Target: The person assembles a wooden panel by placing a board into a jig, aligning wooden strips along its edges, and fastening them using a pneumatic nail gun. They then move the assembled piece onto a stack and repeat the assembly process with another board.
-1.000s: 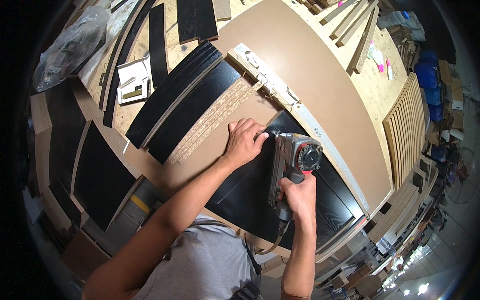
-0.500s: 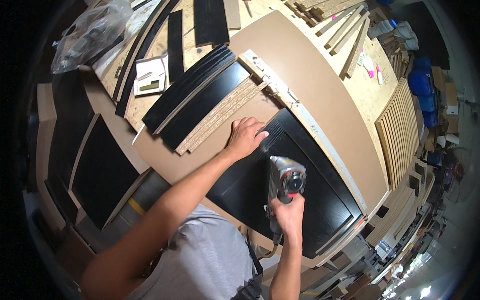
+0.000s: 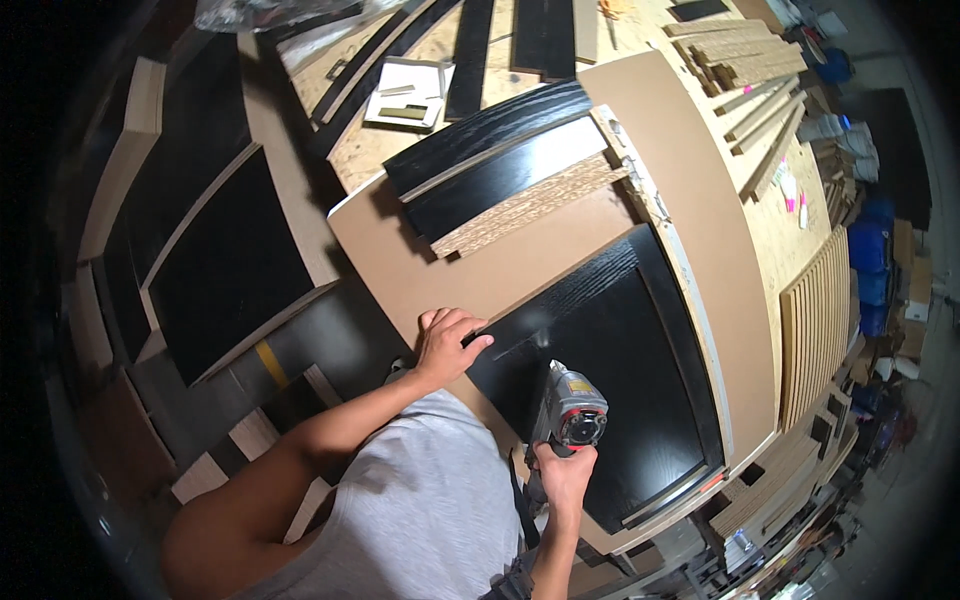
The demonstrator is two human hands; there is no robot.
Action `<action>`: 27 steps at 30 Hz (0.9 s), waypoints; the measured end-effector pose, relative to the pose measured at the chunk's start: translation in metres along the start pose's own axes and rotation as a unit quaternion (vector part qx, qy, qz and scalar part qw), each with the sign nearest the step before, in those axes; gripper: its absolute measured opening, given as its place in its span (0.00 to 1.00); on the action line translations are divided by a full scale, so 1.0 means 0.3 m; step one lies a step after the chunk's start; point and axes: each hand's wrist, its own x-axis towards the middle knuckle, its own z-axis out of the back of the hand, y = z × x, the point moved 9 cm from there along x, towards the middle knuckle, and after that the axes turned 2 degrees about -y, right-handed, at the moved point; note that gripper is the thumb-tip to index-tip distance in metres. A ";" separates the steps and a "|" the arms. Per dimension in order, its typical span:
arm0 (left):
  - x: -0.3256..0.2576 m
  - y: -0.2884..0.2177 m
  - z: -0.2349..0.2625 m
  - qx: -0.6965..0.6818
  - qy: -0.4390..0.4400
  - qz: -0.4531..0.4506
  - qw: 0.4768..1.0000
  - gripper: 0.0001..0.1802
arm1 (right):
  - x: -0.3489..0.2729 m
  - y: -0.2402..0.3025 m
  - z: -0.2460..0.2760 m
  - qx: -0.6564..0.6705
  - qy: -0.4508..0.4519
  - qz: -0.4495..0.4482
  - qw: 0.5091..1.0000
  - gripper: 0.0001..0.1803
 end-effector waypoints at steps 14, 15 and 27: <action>-0.001 0.004 0.011 -0.019 -0.030 -0.004 0.999 0.08 | 0.015 0.052 -0.008 0.018 0.006 -0.011 1.000 0.05; 0.005 0.004 0.009 -0.020 -0.027 -0.005 0.999 0.08 | 0.026 0.063 -0.013 0.015 0.017 -0.006 1.000 0.08; 0.014 0.030 -0.011 -0.015 0.009 0.003 1.000 0.08 | 0.191 0.253 -0.048 0.037 0.069 0.032 0.996 0.15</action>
